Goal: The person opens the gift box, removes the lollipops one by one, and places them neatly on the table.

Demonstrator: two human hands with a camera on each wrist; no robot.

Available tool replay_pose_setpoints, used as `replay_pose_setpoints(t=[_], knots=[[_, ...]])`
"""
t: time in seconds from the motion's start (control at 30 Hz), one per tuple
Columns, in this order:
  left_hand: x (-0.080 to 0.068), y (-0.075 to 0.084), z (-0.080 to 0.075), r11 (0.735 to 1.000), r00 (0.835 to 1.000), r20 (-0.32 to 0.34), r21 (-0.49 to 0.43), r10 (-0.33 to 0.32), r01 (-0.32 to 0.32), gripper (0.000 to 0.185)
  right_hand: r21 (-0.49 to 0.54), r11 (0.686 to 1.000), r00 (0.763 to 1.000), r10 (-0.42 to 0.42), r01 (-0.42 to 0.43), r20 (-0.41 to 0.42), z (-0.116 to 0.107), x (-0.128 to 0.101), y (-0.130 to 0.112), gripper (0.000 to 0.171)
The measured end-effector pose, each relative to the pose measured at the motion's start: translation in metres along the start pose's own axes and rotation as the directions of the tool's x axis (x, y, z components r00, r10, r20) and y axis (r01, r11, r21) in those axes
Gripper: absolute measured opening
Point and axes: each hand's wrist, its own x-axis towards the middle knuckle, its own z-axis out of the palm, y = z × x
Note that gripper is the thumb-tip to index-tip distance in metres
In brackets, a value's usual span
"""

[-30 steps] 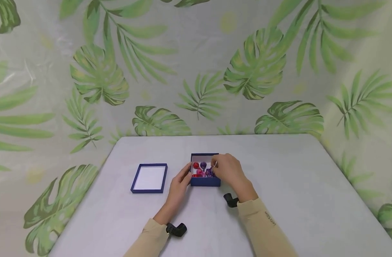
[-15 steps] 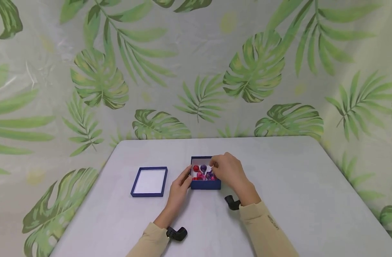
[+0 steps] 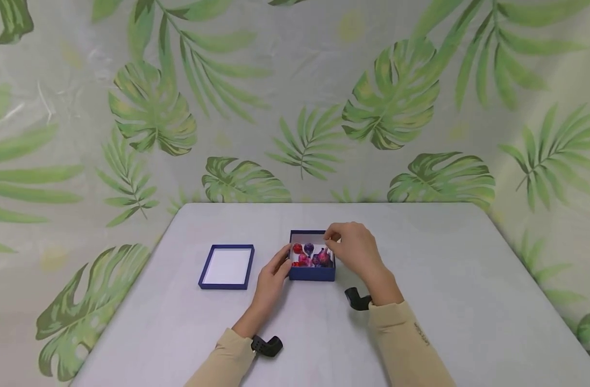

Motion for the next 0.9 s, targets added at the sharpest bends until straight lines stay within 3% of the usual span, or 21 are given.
replay_pose_setpoints(t=[0.5,0.7,0.9], knots=[[0.001,0.002,0.003,1.000,0.999,-0.022,-0.004,-0.024,0.024,0.044,-0.008,0.997,0.982,0.071,-0.073,-0.174,-0.022,0.003,0.008,0.005],[0.001,0.002,0.002,1.000,1.000,-0.011,-0.009,-0.015,0.015,0.044,0.040,0.982,0.951,0.187,-0.183,-0.246,-0.023,0.000,0.019,0.008],[-0.003,0.004,0.001,1.000,1.000,-0.008,0.003,-0.022,0.022,0.042,0.082,0.953,0.924,0.302,-0.291,-0.234,-0.017,-0.002,0.033,0.010]])
